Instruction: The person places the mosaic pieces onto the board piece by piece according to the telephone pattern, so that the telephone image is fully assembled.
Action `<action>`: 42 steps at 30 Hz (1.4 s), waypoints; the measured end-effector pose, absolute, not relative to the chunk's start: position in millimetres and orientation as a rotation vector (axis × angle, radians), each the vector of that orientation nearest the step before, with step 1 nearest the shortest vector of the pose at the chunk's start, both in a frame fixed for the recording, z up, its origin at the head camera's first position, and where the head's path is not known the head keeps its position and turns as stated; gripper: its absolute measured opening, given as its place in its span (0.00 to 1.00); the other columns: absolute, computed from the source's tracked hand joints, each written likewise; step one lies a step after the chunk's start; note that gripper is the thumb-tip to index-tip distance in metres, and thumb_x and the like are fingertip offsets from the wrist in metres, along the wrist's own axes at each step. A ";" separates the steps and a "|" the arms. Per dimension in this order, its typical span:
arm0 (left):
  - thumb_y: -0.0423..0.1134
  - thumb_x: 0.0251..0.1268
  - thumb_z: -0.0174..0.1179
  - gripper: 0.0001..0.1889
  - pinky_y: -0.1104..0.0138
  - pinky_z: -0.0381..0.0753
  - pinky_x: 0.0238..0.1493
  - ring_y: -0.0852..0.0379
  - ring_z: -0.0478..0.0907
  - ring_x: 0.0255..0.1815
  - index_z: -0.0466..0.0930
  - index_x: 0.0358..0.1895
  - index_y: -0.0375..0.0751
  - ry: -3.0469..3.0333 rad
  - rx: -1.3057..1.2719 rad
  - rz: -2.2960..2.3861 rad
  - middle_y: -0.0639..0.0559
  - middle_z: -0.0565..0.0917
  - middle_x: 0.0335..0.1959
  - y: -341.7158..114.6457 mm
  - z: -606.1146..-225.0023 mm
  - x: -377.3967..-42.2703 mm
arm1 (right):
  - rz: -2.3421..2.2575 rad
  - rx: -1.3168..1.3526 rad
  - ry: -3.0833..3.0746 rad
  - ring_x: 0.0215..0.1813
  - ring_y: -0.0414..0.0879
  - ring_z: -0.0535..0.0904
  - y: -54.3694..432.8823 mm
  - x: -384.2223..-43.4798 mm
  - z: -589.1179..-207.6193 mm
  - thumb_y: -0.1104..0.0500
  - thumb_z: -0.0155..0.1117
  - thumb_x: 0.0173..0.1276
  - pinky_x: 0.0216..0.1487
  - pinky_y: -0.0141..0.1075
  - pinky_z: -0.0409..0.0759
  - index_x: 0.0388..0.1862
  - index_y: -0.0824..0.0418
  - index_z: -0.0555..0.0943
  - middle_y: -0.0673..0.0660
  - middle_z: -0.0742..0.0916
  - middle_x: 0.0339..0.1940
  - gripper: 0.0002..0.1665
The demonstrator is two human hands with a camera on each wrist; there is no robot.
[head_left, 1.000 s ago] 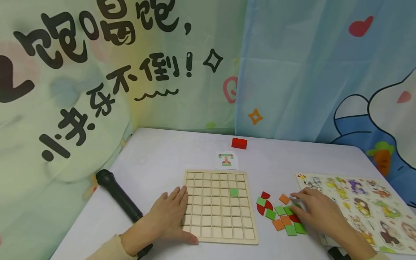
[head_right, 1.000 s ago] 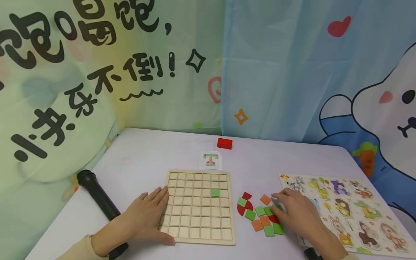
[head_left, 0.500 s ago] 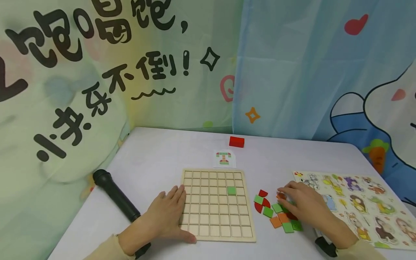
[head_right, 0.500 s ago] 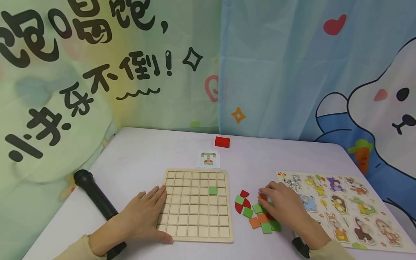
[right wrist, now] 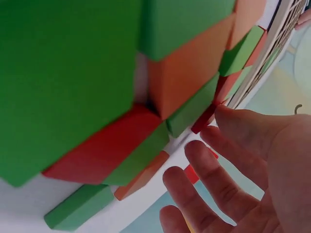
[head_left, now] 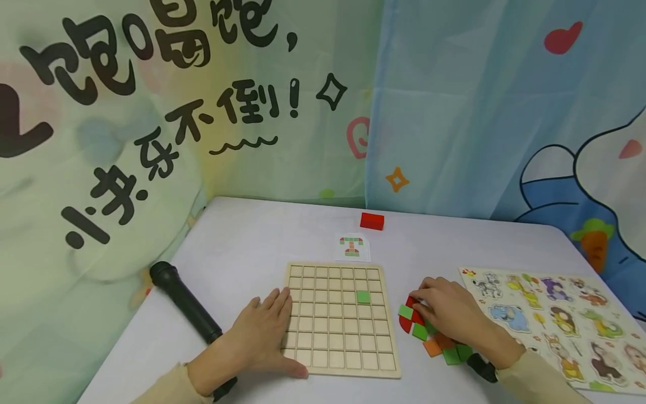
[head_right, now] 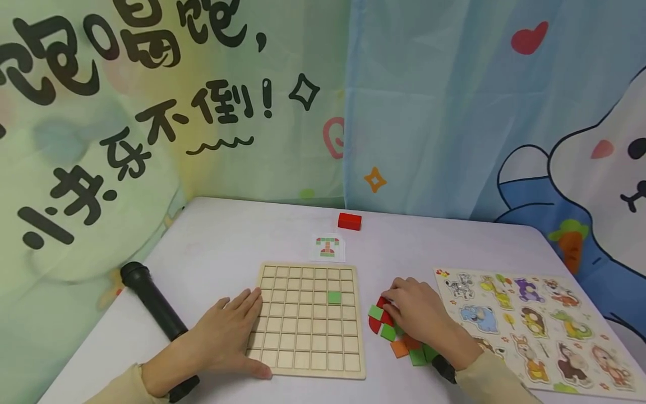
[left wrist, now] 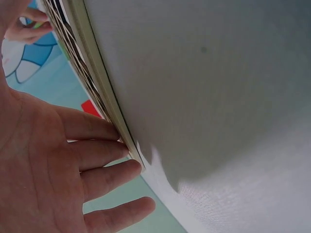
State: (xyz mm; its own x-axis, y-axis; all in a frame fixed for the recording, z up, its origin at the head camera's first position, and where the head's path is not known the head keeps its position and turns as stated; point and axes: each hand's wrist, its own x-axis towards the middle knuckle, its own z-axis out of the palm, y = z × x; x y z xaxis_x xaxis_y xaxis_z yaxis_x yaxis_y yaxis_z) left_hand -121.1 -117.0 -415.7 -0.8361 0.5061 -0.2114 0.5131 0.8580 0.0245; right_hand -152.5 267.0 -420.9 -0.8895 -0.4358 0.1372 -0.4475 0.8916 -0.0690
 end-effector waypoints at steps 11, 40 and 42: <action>0.90 0.40 0.53 0.73 0.44 0.71 0.71 0.40 0.60 0.82 0.58 0.79 0.31 2.829 0.786 -0.085 0.37 0.58 0.82 -115.9 -413.4 -121.7 | 0.199 0.612 -3.055 0.35 0.37 0.74 263.4 -132.6 -413.1 0.47 0.77 0.62 0.35 0.35 0.75 0.39 0.51 0.90 0.43 0.83 0.33 0.12; 0.90 0.40 0.53 0.73 0.43 0.71 0.72 0.41 0.60 0.82 0.58 0.79 0.31 2.831 0.791 -0.072 0.37 0.58 0.83 -117.0 -416.6 -121.3 | 0.308 0.357 -3.155 0.34 0.39 0.76 250.2 -132.4 -420.6 0.49 0.78 0.61 0.36 0.38 0.77 0.45 0.55 0.91 0.48 0.88 0.36 0.16; 0.90 0.40 0.53 0.73 0.44 0.70 0.72 0.41 0.60 0.82 0.57 0.79 0.31 2.827 0.783 -0.077 0.37 0.58 0.83 -117.1 -416.4 -121.2 | 0.317 0.352 -3.148 0.32 0.38 0.75 249.4 -131.0 -420.9 0.49 0.78 0.61 0.34 0.36 0.75 0.44 0.54 0.92 0.47 0.88 0.35 0.16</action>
